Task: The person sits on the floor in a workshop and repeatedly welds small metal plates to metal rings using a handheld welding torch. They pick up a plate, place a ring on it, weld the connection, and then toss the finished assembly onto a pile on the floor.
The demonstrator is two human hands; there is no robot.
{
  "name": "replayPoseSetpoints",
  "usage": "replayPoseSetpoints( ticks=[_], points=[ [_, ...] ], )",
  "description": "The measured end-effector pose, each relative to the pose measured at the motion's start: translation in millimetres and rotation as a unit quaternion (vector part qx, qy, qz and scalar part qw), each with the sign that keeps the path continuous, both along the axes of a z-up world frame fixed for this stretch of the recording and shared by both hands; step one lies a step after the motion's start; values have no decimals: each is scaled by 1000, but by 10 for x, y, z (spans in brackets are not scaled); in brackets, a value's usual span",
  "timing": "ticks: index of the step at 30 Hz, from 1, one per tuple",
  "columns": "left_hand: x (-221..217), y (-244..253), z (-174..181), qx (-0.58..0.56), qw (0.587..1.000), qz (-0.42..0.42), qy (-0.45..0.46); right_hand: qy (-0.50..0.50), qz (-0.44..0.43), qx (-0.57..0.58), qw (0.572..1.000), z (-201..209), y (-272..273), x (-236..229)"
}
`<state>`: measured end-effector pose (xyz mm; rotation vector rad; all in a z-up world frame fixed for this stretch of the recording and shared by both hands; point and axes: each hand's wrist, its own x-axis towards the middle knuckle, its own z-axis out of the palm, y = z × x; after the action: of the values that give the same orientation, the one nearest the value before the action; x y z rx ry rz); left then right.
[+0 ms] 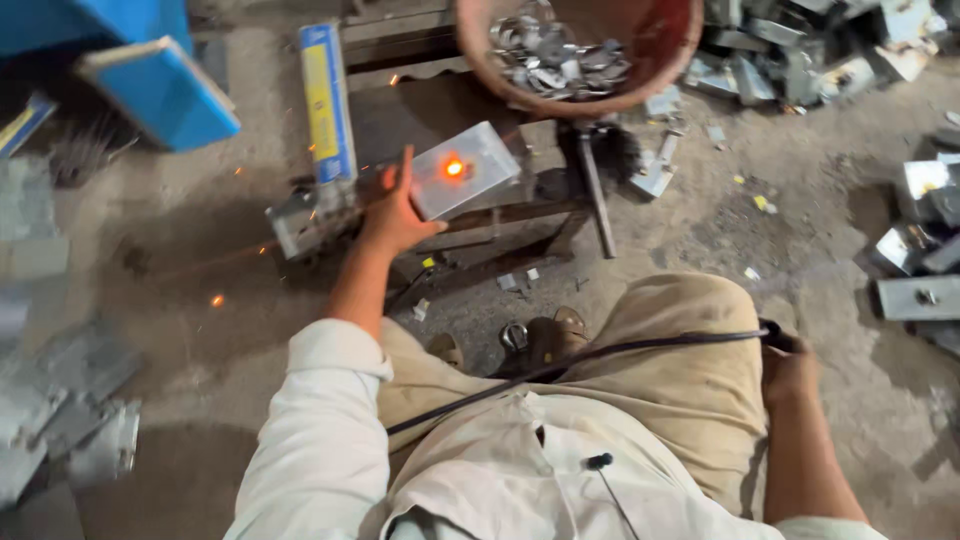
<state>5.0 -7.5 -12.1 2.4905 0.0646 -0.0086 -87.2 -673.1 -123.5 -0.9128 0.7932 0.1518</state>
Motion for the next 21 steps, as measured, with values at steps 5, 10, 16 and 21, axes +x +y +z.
replayPoseSetpoints(
  ticks=[5,10,16,21],
  points=[
    [66,78,129,-40,943,-86,-318,70,53,6,996,-454,26,-203],
    [485,393,821,83,964,-234,-97,98,4,-81,992,-605,-47,-217],
    [952,-1226,1480,387,783,-476,103,123,-37,-146,981,-644,-3,-162],
    [889,-3366,2031,-4,832,-429,-353,114,-32,-162,980,-639,-6,-367]
  ],
)
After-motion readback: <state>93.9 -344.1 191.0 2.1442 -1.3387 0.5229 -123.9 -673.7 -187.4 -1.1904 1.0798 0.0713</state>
